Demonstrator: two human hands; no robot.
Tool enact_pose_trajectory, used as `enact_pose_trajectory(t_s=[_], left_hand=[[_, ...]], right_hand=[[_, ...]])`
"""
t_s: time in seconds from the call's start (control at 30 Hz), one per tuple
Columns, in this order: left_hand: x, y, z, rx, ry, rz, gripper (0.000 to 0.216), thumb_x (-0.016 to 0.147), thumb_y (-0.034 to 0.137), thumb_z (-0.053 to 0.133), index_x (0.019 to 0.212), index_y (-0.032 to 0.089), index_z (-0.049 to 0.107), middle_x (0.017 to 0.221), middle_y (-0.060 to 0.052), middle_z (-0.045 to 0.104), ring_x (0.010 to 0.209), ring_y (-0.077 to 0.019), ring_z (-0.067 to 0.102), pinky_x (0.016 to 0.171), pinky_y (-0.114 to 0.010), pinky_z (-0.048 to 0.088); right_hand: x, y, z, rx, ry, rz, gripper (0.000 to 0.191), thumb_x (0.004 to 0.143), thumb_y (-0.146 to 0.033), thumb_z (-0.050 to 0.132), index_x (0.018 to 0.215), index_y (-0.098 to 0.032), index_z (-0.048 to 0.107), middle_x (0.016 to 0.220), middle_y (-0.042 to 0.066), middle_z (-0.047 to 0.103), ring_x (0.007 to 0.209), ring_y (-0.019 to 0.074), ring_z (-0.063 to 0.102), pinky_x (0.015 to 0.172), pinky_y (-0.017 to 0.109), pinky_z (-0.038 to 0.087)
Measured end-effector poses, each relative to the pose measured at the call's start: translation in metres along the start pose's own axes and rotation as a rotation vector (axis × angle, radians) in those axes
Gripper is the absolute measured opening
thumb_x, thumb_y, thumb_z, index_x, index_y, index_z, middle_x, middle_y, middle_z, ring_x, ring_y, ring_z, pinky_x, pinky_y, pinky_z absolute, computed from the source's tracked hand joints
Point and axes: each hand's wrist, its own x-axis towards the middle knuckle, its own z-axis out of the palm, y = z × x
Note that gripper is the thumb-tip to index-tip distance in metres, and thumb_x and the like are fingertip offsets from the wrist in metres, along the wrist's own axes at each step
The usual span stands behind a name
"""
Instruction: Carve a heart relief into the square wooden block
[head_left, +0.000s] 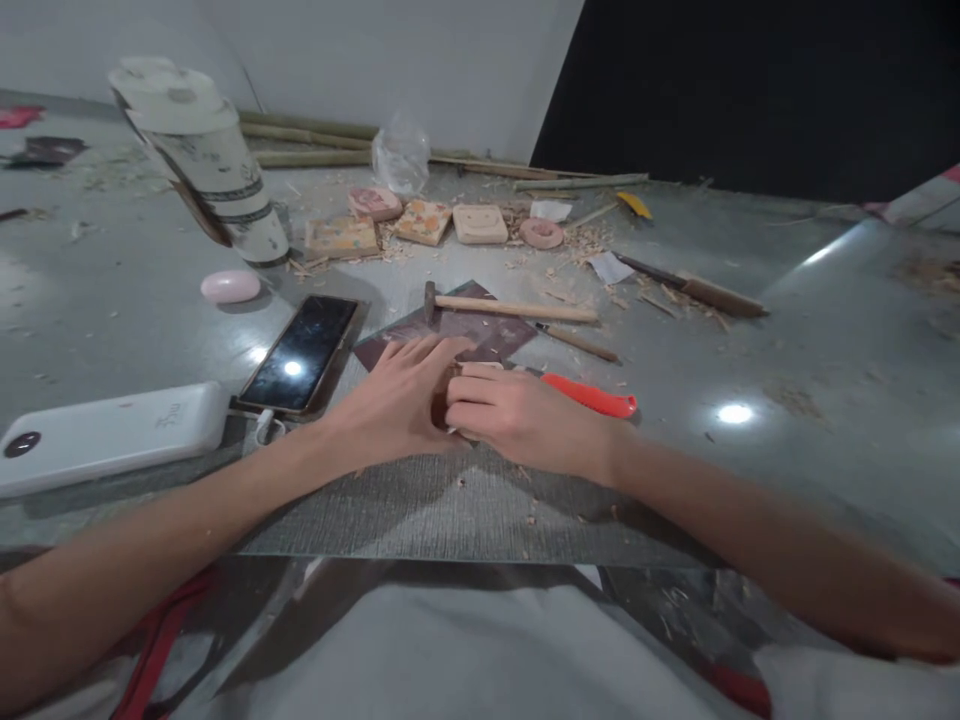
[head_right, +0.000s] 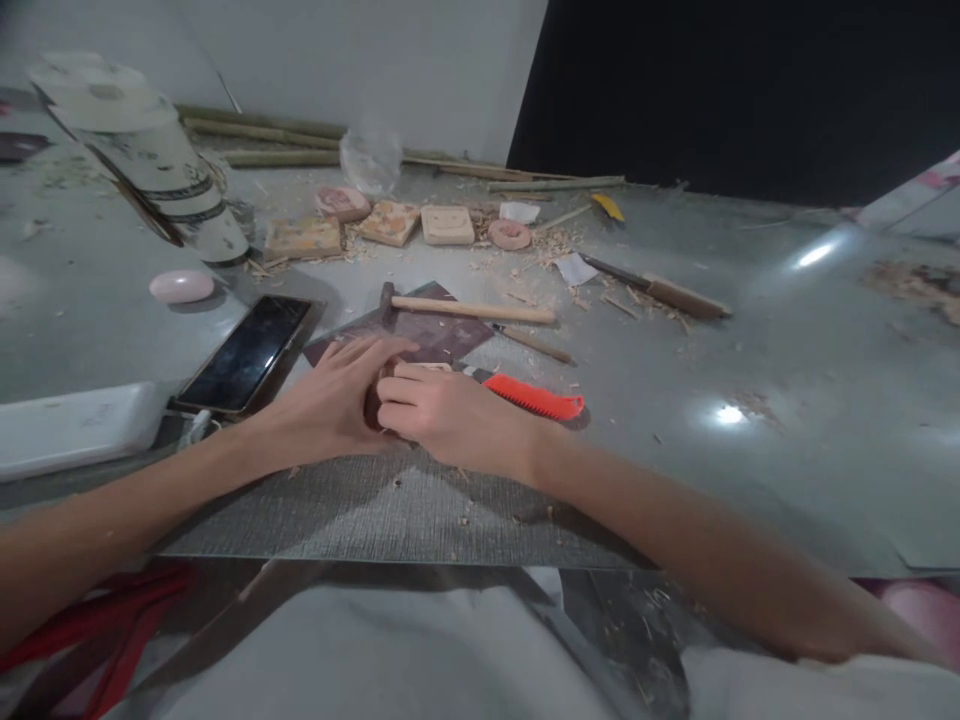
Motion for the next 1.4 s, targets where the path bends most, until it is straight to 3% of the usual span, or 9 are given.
enact_pose_trajectory(t_s=[0.13,0.23,0.33,0.43,0.6,0.77,1.03,1.4], left_hand=[[0.000,-0.001,0.000,0.004,-0.019,-0.017,0.092,0.076,0.054,0.089,0.151,0.026,0.045,0.146,-0.015,0.065,0.140,-0.0442,0.058,0.113,-0.059,0.043],[-0.001,-0.001,0.000,-0.009,-0.018,-0.022,0.093,0.074,0.055,0.090,0.150,0.026,0.045,0.145,-0.014,0.064,0.140,-0.0443,0.057,0.115,-0.060,0.040],[-0.004,0.001,-0.001,-0.027,0.009,-0.027,0.092,0.073,0.046,0.090,0.150,0.027,0.043,0.143,-0.013,0.064,0.138,-0.0426,0.058,0.116,-0.061,0.038],[-0.008,0.003,-0.003,-0.041,0.057,-0.021,0.093,0.074,0.041,0.090,0.152,0.029,0.041,0.140,-0.011,0.064,0.136,-0.0412,0.058,0.115,-0.060,0.039],[-0.014,0.005,-0.005,-0.079,0.248,0.103,0.101,0.072,0.039,0.087,0.158,0.035,0.033,0.138,-0.010,0.063,0.127,-0.0391,0.061,0.105,-0.056,0.045],[-0.018,0.008,-0.007,-0.093,0.401,0.225,0.106,0.073,0.043,0.087,0.161,0.040,0.027,0.144,-0.010,0.061,0.121,-0.0373,0.062,0.096,-0.055,0.048],[-0.019,0.010,-0.008,-0.093,0.380,0.223,0.104,0.076,0.040,0.087,0.161,0.041,0.026,0.144,-0.009,0.062,0.126,-0.0368,0.062,0.102,-0.055,0.049],[-0.016,0.009,-0.004,-0.104,0.374,0.208,0.101,0.075,0.037,0.085,0.159,0.040,0.029,0.144,-0.011,0.061,0.119,-0.0375,0.062,0.098,-0.059,0.049]], right_hand=[[-0.014,0.010,-0.019,0.057,-0.028,-0.022,0.030,0.104,0.002,0.050,0.093,-0.019,0.068,0.101,0.007,0.072,0.096,0.0205,0.062,0.079,0.033,0.051],[-0.025,0.019,-0.025,0.041,0.246,0.146,0.017,0.110,-0.011,0.060,0.098,-0.020,0.069,0.100,0.007,0.072,0.092,0.0200,0.065,0.079,0.035,0.052],[-0.031,0.024,-0.019,-0.019,0.485,0.286,0.014,0.108,-0.013,0.065,0.099,-0.023,0.069,0.099,0.006,0.074,0.092,0.0206,0.069,0.079,0.036,0.053],[-0.035,0.026,-0.012,-0.059,0.555,0.345,0.014,0.107,-0.015,0.067,0.098,-0.026,0.069,0.097,0.005,0.075,0.091,0.0215,0.071,0.079,0.038,0.055],[-0.040,0.024,-0.010,-0.040,0.652,0.427,0.013,0.107,-0.018,0.068,0.102,-0.030,0.071,0.098,0.005,0.074,0.088,0.0234,0.070,0.075,0.042,0.055],[-0.042,0.022,-0.012,-0.017,0.673,0.458,0.013,0.106,-0.020,0.069,0.104,-0.032,0.071,0.100,0.005,0.074,0.090,0.0259,0.070,0.074,0.044,0.056],[-0.042,0.021,-0.008,0.011,0.658,0.471,0.014,0.105,-0.020,0.071,0.108,-0.034,0.070,0.101,0.004,0.074,0.090,0.0259,0.071,0.076,0.046,0.056],[-0.040,0.019,-0.009,0.012,0.669,0.439,0.009,0.107,-0.022,0.069,0.104,-0.030,0.071,0.099,0.004,0.075,0.090,0.0244,0.073,0.075,0.043,0.058]])
